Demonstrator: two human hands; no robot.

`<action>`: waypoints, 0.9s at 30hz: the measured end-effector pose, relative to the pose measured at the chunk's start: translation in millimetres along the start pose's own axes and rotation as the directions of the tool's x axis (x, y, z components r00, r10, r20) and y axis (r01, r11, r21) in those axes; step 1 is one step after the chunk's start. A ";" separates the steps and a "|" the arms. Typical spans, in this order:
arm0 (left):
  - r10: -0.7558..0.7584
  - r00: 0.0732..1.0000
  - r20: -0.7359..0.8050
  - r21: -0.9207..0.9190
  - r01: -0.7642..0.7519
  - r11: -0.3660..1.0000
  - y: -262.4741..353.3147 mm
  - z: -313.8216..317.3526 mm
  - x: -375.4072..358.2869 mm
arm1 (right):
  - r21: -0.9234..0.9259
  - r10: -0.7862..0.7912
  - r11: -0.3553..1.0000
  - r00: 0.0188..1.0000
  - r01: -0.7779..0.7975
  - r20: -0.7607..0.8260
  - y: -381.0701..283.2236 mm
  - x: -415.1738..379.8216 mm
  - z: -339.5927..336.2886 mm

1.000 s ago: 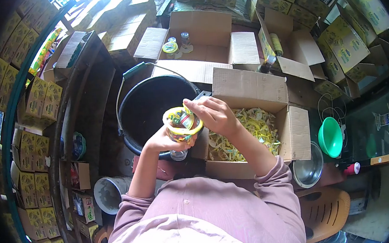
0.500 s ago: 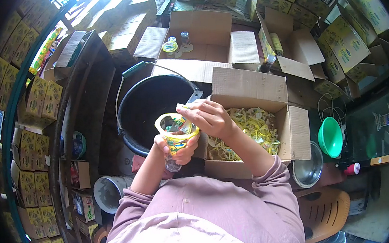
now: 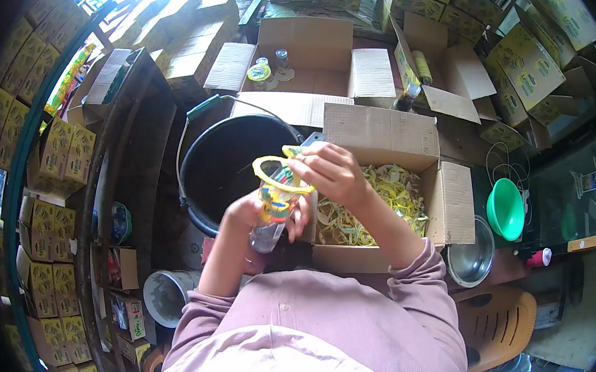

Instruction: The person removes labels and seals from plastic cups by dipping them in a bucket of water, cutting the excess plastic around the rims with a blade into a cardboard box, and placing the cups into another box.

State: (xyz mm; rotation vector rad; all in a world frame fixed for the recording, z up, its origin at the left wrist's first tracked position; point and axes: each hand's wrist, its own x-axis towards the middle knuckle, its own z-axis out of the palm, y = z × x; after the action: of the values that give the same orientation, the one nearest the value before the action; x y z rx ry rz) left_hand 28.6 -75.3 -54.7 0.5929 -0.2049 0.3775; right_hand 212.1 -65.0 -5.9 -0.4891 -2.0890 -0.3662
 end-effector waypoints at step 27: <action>0.397 0.787 -0.472 0.729 0.095 0.678 4.2 30.3 -8.5 | -0.016 0.025 1.000 0.999 -0.024 0.030 1.0 -4.5 3.7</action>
State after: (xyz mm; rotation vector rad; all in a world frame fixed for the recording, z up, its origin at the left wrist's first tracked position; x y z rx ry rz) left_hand 16.8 -92.1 -30.5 1.2190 0.5644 0.8252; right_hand 212.1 -63.4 -11.5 -0.5319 -2.1088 -0.3632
